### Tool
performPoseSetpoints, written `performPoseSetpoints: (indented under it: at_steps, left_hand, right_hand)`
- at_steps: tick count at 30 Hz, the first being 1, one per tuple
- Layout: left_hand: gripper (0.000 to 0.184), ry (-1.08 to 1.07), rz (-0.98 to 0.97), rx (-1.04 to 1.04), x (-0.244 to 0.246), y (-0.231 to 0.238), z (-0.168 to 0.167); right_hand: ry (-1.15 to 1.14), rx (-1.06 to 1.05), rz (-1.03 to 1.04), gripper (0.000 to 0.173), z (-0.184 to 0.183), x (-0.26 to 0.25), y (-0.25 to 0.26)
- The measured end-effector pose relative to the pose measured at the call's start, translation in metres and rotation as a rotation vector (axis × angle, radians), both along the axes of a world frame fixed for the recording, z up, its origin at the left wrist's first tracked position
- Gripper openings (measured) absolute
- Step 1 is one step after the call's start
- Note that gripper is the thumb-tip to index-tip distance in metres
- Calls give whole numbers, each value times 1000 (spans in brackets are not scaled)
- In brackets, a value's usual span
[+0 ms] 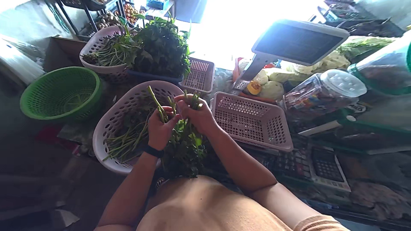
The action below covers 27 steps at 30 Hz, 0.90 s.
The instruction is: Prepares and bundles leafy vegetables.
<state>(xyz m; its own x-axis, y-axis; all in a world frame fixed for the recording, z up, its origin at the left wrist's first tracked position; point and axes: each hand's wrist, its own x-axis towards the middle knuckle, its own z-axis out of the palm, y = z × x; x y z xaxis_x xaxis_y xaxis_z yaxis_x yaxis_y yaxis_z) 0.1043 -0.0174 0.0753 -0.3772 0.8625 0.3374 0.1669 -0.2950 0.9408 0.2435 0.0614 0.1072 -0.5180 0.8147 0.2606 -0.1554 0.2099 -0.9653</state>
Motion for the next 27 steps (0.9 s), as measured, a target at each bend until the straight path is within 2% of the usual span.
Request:
performPoseSetpoints:
  at_steps: [3,6,8,11,14,17,20,23,25,27]
  left_hand:
    - [39,38,-9,16,3,-6,1]
    - [39,19,-94,14,-2,-9,0]
    - [34,-12,-102,-7,-10,-11,-4]
    - [24,-200,-49,21,-25,-11,-12]
    - [20,-339,-80,72,-38,-19,-1]
    - [30,-129,-143,1,-34,-34,17]
    - [31,55,-207,-23,-14,-33,24]
    - [29,175,-270,-61,0,-28,27]
    - [33,313,-279,-164,4,-28,36]
    - [37,346,-326,-196,0,-28,39]
  right_hand:
    - [-191,80,-17,18,8,-2,-4]
    - [-257,98,-26,10,8,-1,-4]
    - [-182,71,-49,16,4,1,3]
    - [10,10,-53,21,5,6,13]
    - [110,-19,-96,23,19,14,11]
    - [220,6,-115,22,29,16,8]
    - [138,176,-67,19,32,5,-5]
    - [39,191,37,25,40,2,-15]
    - [10,176,101,31,44,1,-13]
    - [-1,179,115,21,45,3,-13]
